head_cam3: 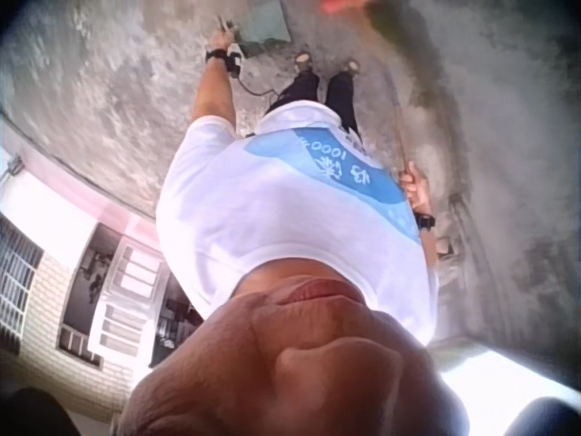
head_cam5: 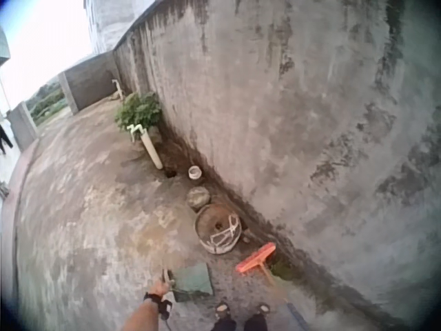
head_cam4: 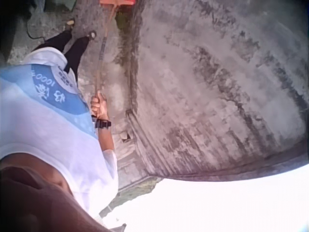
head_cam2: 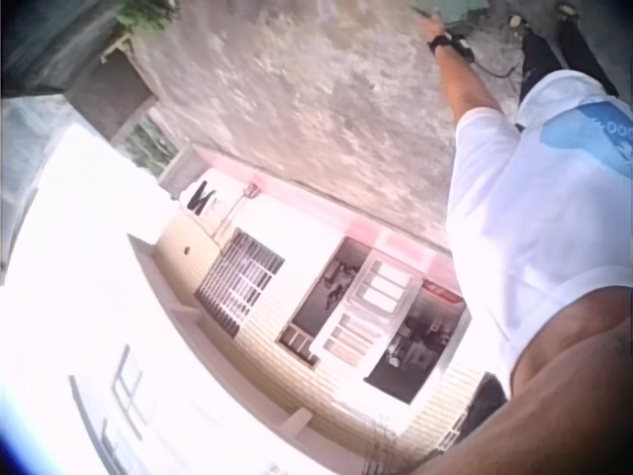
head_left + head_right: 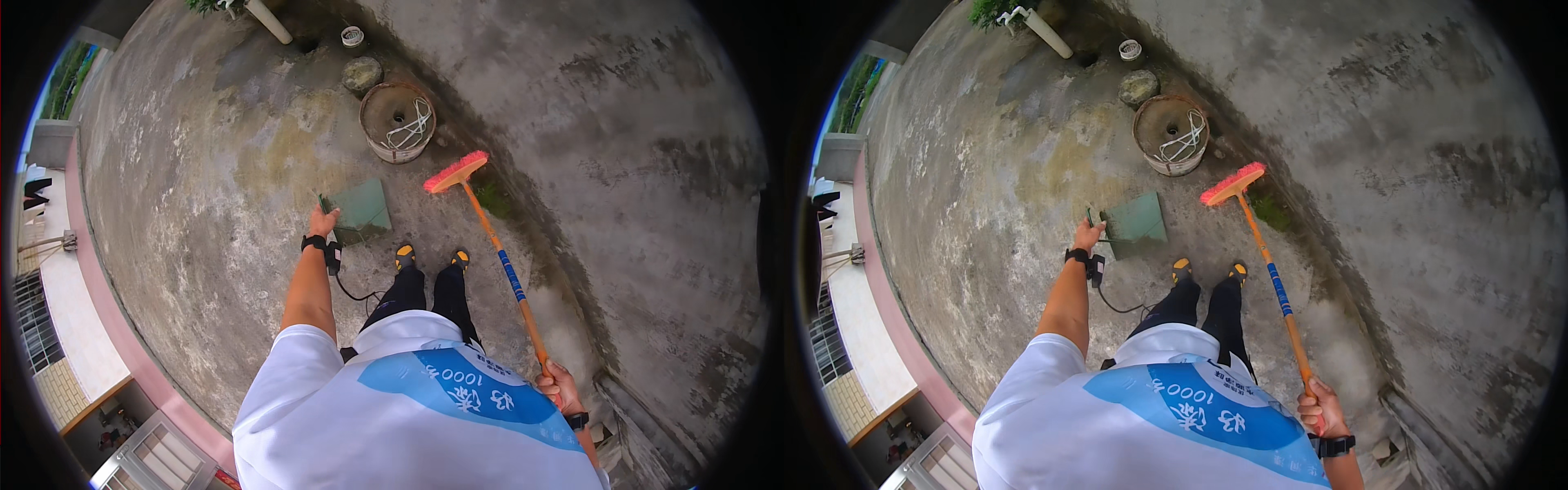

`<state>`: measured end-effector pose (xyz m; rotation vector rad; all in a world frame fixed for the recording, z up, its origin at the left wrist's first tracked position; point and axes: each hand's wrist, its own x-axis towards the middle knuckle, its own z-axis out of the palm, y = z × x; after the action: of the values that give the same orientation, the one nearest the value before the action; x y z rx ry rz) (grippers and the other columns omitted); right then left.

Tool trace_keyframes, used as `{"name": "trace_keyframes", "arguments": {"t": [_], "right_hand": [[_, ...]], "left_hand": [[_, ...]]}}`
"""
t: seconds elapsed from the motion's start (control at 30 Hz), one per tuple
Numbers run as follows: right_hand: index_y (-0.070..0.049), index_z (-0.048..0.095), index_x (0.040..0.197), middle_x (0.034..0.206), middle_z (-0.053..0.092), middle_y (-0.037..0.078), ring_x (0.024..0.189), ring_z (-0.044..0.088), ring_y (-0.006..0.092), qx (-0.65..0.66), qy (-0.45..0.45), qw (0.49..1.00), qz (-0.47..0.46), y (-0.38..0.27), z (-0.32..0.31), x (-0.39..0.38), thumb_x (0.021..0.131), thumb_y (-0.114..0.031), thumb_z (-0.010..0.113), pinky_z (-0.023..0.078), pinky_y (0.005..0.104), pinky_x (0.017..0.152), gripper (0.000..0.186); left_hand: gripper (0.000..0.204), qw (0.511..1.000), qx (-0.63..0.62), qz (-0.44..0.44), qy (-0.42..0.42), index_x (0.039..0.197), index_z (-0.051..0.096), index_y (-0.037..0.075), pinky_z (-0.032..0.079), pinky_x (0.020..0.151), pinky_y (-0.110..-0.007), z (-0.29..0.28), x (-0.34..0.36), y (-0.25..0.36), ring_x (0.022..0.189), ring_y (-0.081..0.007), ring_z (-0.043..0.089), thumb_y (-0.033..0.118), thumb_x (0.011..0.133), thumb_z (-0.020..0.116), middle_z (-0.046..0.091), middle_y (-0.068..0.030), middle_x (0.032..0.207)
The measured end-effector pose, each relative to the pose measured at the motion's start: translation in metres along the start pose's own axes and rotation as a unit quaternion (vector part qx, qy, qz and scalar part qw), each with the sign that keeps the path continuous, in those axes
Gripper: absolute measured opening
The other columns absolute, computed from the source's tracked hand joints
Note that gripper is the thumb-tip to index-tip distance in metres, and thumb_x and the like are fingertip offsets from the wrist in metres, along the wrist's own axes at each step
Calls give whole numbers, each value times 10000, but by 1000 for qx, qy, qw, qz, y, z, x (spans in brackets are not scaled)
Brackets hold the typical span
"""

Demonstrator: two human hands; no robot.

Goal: The person sweeps debris into a dustpan on a concrete outdoor area using a broom and then picks up debris from near a plant and places it in the dustpan by hand.

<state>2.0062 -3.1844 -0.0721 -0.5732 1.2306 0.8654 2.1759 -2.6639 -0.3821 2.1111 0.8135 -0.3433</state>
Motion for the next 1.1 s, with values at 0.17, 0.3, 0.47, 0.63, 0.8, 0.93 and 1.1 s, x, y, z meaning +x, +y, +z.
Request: {"name": "trace_keyframes", "arguments": {"t": [0.17, 0.3, 0.47, 0.63, 0.8, 0.93, 1.1], "right_hand": [[-164, 458, 902, 515, 304, -40, 356, 273, 27, -38, -29, 999, -18, -5, 8, -8, 833, -106, 421, 180, 159, 284, 97], [-126, 444, 862, 514, 299, -37, 357, 278, 27, 6, -95, 995, -16, -33, 37, 23, 814, -55, 414, 176, 167, 282, 91], [-115, 408, 690, 513, 317, -46, 358, 308, 26, 162, -95, 978, 92, -72, 11, 59, 832, -122, 419, 238, 167, 307, 142], [-169, 496, 1057, 534, 324, -43, 368, 297, 22, 125, -126, 980, 92, -58, -17, 17, 838, -123, 398, 238, 167, 311, 244], [-156, 462, 1086, 568, 316, -41, 380, 279, 13, 97, -158, 974, 132, -49, -20, -22, 836, -110, 396, 215, 151, 303, 262], [-118, 444, 1094, 576, 314, -43, 382, 272, 2, 32, -192, 965, 173, -63, 0, 6, 837, -106, 392, 209, 139, 297, 262], [-85, 399, 779, 550, 351, -41, 385, 333, 8, 26, -254, 937, 238, -85, -5, 88, 819, -90, 438, 232, 145, 292, 56]], "left_hand": [[258, 955, -233, -176, -45, 880, 526, 40, 295, 364, -228, 5, 6, -32, 405, -92, 394, 267, 758, 550, 402, 14, 526], [395, 940, -288, -182, 14, 795, 564, 8, 310, 367, -255, -4, -40, -38, 344, -124, 353, 383, 813, 439, 337, 4, 429], [369, 938, -288, -190, 34, 747, 511, 67, 277, 355, -228, -59, -82, -53, 349, -87, 281, 425, 800, 442, 305, 40, 449], [380, 948, -253, -161, 105, 731, 504, 52, 257, 342, -228, -92, -134, -36, 339, -80, 266, 423, 799, 453, 279, 48, 428], [375, 925, -275, -197, 173, 688, 526, 41, 213, 335, -219, -122, -190, -25, 348, -66, 263, 404, 777, 507, 280, 46, 440], [353, 915, -268, -207, 219, 661, 526, 44, 188, 338, -214, -148, -227, -25, 345, -55, 234, 377, 776, 522, 260, 56, 423], [349, 920, -252, -186, 235, 659, 537, 46, 190, 330, -215, -150, -248, -21, 339, -56, 237, 376, 773, 526, 275, 55, 413]]}}
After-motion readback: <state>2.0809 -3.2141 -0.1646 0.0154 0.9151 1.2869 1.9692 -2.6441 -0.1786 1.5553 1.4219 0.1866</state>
